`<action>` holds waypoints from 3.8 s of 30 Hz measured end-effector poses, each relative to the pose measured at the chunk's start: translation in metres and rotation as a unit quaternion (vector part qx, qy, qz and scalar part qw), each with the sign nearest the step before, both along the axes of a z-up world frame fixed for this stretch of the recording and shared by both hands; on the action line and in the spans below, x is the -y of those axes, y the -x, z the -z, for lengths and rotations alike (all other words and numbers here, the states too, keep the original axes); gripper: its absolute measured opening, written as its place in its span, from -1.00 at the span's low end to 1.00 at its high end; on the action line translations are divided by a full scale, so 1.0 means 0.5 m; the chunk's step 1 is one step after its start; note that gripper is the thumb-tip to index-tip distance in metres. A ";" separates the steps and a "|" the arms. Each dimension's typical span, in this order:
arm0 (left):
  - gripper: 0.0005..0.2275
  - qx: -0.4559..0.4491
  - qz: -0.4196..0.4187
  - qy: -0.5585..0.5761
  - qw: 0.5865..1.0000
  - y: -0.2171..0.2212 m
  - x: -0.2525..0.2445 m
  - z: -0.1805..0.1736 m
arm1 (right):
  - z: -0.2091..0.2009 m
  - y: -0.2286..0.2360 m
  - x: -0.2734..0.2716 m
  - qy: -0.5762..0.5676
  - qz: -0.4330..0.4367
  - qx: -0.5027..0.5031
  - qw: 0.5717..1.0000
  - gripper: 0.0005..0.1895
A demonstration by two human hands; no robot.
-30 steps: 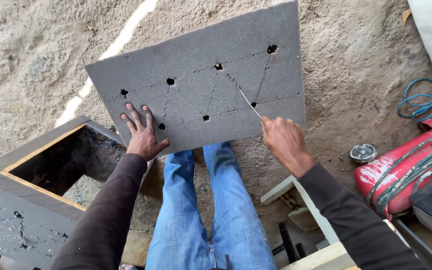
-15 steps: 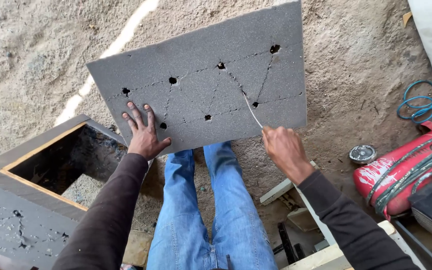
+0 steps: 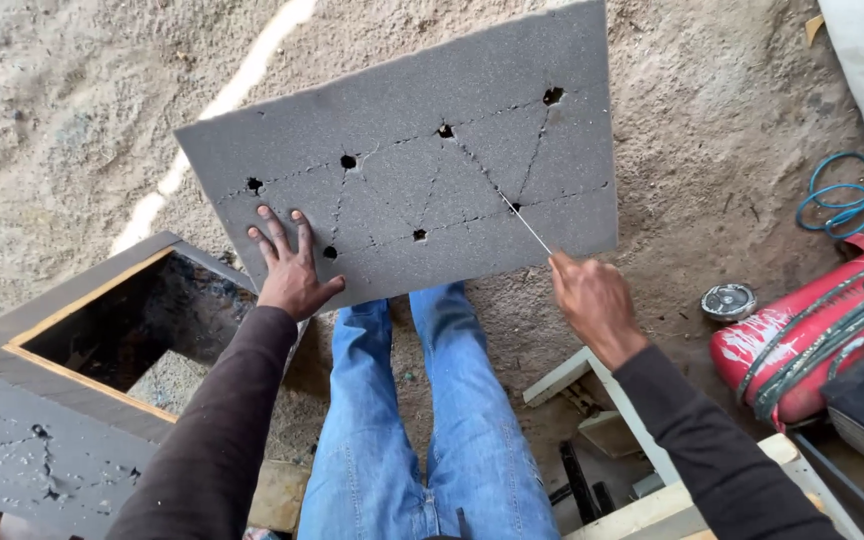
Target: Marking a geometric pattern on a foam panel by drawing lines between pre-drilled holes using a pencil.
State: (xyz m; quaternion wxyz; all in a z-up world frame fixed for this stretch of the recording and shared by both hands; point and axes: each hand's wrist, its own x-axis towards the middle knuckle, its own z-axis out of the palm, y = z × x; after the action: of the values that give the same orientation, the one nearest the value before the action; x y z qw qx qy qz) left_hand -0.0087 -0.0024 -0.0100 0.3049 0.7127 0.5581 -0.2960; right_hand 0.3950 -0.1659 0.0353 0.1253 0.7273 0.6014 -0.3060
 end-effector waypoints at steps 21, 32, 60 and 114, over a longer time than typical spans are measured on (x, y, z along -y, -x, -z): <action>0.15 -0.001 -0.006 0.007 1.000 -0.009 -0.003 -0.011 | -0.013 -0.020 0.015 0.044 -0.017 0.023 0.999 -0.66; 0.17 -0.002 0.002 0.009 1.000 -0.006 0.005 -0.001 | -0.048 -0.023 0.009 0.081 -0.007 0.048 0.996 -0.66; 0.11 0.008 0.064 -0.042 0.997 0.007 -0.003 -0.014 | -0.099 0.371 -0.227 -0.034 0.388 -0.088 0.917 -0.67; 0.01 0.037 0.095 -0.052 0.993 0.046 -0.009 0.017 | -0.062 0.430 -0.180 -0.063 0.406 -0.075 0.908 -0.57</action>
State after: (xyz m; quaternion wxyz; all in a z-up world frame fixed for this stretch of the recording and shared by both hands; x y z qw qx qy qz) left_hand -0.0316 0.0022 -0.0184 0.2588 0.7877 0.4907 -0.2678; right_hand 0.1798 -0.0759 0.0665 -0.1015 0.8899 0.2795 -0.3459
